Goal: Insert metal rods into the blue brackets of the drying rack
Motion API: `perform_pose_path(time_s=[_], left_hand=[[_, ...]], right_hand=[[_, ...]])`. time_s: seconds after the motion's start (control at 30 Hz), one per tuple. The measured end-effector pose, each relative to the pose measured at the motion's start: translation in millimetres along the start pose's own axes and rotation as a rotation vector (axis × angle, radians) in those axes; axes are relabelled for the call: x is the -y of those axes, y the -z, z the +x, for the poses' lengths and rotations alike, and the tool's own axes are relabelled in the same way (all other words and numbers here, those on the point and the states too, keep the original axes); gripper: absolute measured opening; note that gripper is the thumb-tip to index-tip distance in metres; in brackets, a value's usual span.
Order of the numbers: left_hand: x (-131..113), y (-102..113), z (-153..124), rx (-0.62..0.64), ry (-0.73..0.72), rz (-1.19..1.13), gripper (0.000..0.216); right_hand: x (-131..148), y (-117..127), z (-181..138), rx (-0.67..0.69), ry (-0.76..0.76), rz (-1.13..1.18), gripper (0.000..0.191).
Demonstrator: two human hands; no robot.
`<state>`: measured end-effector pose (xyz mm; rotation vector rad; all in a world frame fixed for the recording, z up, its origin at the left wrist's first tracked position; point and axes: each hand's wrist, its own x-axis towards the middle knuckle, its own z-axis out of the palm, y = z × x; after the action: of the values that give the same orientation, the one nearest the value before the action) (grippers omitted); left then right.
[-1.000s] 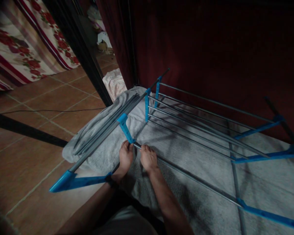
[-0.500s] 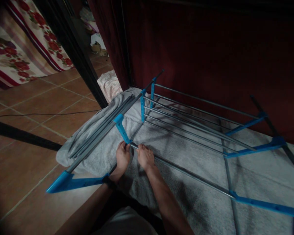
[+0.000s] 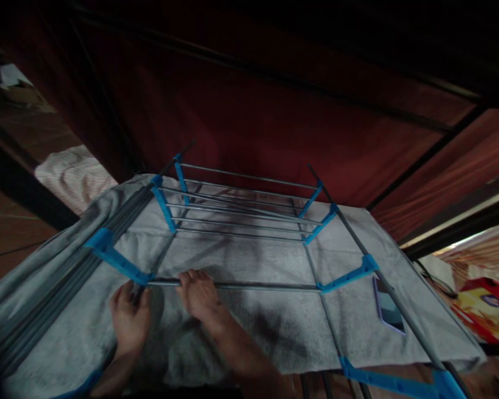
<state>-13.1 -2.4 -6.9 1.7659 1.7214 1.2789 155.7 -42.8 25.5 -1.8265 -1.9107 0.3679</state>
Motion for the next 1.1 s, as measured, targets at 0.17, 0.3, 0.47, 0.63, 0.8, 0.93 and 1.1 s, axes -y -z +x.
perform_pose_path(time_s=[0.17,0.3,0.47,0.63,0.8,0.93,1.1], left_hand=[[-27.3,-0.3,-19.6,-0.005,-0.307,0.005,0.036],[-91.1,-20.6,-11.5,0.073,-0.620,-0.089,0.036],[-177.0,-62.5,25.0,0.124,-0.896,-0.096,0.036],[-230.5,-97.9,64.4,0.278,-1.028,-0.033,0.040],[-252.2,-121.1,97.3,0.355,-1.145,0.096,0.037],[-255.0,-139.6,113.8,0.495,-1.191,0.171,0.035],[-257.4,-153.1,119.7,0.522,-1.180,0.172,0.042]], right_hand=[[-68.4,49.8,-35.7,-0.327,-0.256,0.108,0.032],[-142.4,104.3,-65.6,-0.699,-0.484,0.180,0.028],[-217.5,162.6,-92.7,-1.080,-0.677,0.104,0.035],[-261.2,192.6,-99.0,-1.173,-0.727,0.079,0.051],[-285.6,209.4,-87.2,-1.173,-0.692,0.149,0.061],[-291.1,225.0,-71.4,-1.166,-0.621,0.211,0.067],[-285.8,240.1,-58.1,-1.146,-0.524,0.223,0.066]])
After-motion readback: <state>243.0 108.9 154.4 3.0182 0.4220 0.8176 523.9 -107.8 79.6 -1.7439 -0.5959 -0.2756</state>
